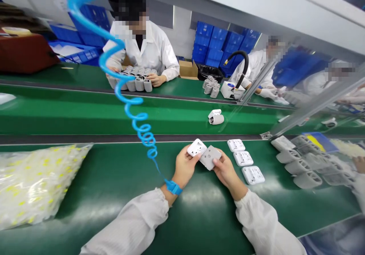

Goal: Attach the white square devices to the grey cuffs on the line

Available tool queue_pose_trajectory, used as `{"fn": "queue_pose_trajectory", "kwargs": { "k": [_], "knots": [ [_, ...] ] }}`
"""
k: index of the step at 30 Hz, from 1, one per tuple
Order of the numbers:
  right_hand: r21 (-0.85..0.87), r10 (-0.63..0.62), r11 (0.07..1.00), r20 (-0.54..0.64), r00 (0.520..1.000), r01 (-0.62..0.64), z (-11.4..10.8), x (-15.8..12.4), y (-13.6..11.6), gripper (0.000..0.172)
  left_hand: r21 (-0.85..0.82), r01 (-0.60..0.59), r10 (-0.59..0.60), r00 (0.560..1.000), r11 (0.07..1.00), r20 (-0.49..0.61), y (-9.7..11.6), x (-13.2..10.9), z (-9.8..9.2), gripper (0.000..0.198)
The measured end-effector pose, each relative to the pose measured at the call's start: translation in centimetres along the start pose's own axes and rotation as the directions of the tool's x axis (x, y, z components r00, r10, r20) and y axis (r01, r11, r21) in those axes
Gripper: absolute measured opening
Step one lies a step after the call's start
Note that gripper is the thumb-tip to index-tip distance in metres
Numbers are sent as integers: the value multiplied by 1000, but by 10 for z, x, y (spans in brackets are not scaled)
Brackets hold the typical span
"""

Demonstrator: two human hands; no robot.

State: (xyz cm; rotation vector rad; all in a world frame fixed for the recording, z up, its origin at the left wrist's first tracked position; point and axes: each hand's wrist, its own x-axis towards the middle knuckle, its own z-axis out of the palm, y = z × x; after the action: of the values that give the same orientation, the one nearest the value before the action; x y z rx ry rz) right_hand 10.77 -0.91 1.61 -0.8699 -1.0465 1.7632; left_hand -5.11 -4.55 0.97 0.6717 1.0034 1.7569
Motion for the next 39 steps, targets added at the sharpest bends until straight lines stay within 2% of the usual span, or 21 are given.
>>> {"fn": "queue_pose_trajectory", "kwargs": {
  "k": [5, 9, 12, 17, 23, 27, 30, 34, 37, 39],
  "knots": [
    [-76, 16, 997, 6, 1000, -15, 2, -1, -2, 58, 22, 6, -7, 998, 1000, 66, -1, -3, -1, 48],
    [-144, 16, 989, -8, 1000, -17, 3, -4, -5, 58, 75, -14, 0, 983, 997, 181, 1, -8, -2, 47],
    [-162, 33, 986, 4, 999, -32, 3, -6, -6, 56, 192, -76, 27, 969, 978, 246, 2, -10, -6, 43],
    [-142, 48, 989, 19, 999, -45, 2, -6, -6, 53, 359, -194, 91, 955, 913, 283, 3, -12, -10, 42],
    [-200, 94, 976, 40, 995, -84, -1, -5, -6, 53, 460, -305, 155, 929, 834, 335, 10, -15, -12, 46],
    [-288, 143, 948, 2, 990, -136, -3, -5, -10, 51, 520, -366, 176, 909, 772, 377, 16, -16, -8, 55],
    [-372, 187, 910, -30, 982, -185, -5, -4, -15, 49, 566, -377, 137, 897, 733, 419, 17, -14, -7, 59],
    [-540, 262, 804, -52, 964, -248, -6, -4, -18, 49, 611, -348, 68, 899, 711, 433, 14, -11, -8, 53],
    [-692, 239, 695, -37, 970, -197, -6, -7, -18, 50, 606, -303, 1, 895, 736, 446, 13, -7, -9, 46],
    [-761, 209, 637, 17, 978, -123, -9, -10, -21, 50, 583, -211, -55, 913, 785, 404, 12, -4, -10, 42]
  ]
}}
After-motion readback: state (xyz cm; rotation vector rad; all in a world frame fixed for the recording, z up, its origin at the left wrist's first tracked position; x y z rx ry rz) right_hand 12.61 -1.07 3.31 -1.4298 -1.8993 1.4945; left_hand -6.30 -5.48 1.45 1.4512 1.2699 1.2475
